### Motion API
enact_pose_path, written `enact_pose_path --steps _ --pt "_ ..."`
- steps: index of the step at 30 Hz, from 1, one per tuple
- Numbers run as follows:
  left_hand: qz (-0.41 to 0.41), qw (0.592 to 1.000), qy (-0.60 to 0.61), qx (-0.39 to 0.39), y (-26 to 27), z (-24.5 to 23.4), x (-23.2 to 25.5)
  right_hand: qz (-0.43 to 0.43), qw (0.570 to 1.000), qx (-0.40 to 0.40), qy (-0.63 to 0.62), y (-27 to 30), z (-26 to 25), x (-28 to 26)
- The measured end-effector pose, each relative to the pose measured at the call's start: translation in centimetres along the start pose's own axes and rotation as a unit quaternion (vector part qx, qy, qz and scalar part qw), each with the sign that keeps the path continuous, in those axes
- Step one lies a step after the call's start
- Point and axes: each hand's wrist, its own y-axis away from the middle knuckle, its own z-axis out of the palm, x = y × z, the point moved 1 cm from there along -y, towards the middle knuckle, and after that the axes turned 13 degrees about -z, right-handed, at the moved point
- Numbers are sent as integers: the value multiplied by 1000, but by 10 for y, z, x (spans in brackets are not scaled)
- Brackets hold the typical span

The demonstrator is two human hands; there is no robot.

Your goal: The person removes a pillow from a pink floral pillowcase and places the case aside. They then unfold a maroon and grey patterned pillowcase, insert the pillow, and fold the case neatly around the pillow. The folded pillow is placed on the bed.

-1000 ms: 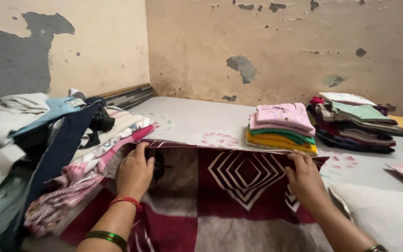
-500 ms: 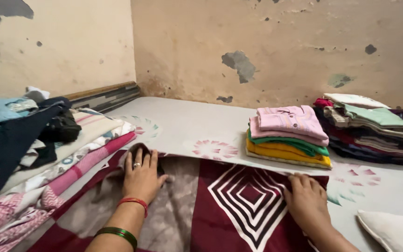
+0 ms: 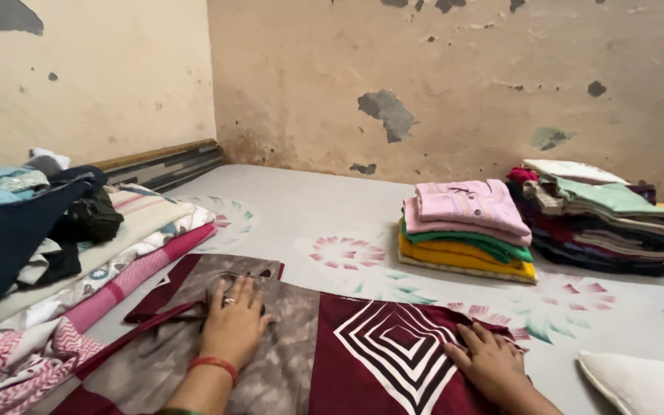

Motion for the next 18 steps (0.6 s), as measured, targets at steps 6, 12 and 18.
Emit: enact_pose_path --steps 6,12,18 --pt "93 987 111 68 81 -56 -6 11 983 73 -170 56 -66 -12" --pt "37 984 119 129 184 -113 -77 -147 960 190 -145 185 -133 -31" --pt "-61 978 161 122 259 -89 -154 -75 982 107 -134 289 -107 -1"
